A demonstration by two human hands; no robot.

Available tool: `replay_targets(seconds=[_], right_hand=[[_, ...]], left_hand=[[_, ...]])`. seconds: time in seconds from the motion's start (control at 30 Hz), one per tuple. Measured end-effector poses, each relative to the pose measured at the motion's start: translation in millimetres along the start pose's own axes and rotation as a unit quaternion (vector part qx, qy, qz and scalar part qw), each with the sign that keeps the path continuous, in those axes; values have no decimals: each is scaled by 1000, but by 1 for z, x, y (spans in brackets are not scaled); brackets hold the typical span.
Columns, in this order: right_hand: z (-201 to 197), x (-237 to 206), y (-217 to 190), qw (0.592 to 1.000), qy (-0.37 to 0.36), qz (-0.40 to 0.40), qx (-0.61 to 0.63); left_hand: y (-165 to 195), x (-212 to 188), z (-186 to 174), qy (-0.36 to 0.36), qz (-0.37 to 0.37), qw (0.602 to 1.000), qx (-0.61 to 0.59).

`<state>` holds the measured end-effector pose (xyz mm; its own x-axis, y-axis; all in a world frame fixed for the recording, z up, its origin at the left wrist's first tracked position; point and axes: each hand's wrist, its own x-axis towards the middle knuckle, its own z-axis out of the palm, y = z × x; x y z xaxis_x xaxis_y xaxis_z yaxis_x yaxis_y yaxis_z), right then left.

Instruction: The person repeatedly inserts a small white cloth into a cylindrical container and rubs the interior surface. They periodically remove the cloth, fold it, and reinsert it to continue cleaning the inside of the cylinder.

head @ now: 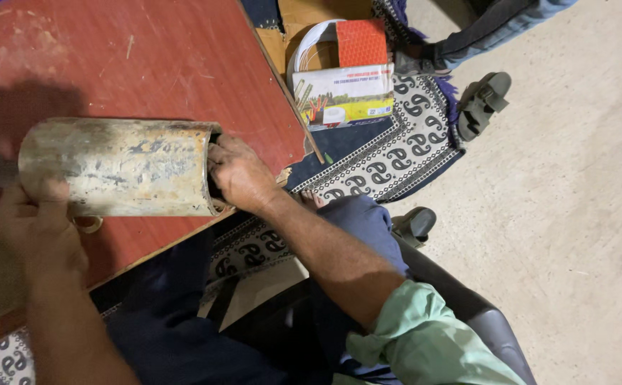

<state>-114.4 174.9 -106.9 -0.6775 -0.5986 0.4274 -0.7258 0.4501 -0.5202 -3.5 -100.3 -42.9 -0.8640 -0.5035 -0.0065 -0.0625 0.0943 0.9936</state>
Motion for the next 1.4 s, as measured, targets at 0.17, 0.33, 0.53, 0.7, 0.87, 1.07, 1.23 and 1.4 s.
replay_targets(seconds=[0.17, 0.33, 0.53, 0.7, 0.87, 1.07, 1.23, 1.4], right_hand=[[-17, -9, -7, 999, 6, 31, -27], [-6, -13, -2, 999, -20, 47, 9], [7, -3, 4, 998, -41, 36, 16], [-5, -18, -2, 997, 61, 6, 49], [7, -20, 7, 995, 3, 67, 78], [27, -14, 7, 997, 6, 42, 67], [6, -18, -3, 965, 71, 214, 136], [-6, -10, -13, 944, 55, 281, 161]], left_hand=[[0, -1, -2, 13, -8, 999, 33], [0, 1, 0, 34, -38, 998, 46], [-4, 3, 0, 33, -51, 998, 1], [-2, 1, -5, 8, -12, 1000, 17], [3, 1, -2, 28, -50, 998, 4], [-9, 10, -15, -6, -59, 995, -74], [-22, 45, -34, 28, -205, 970, -131], [-27, 65, -33, 43, -309, 950, 27]])
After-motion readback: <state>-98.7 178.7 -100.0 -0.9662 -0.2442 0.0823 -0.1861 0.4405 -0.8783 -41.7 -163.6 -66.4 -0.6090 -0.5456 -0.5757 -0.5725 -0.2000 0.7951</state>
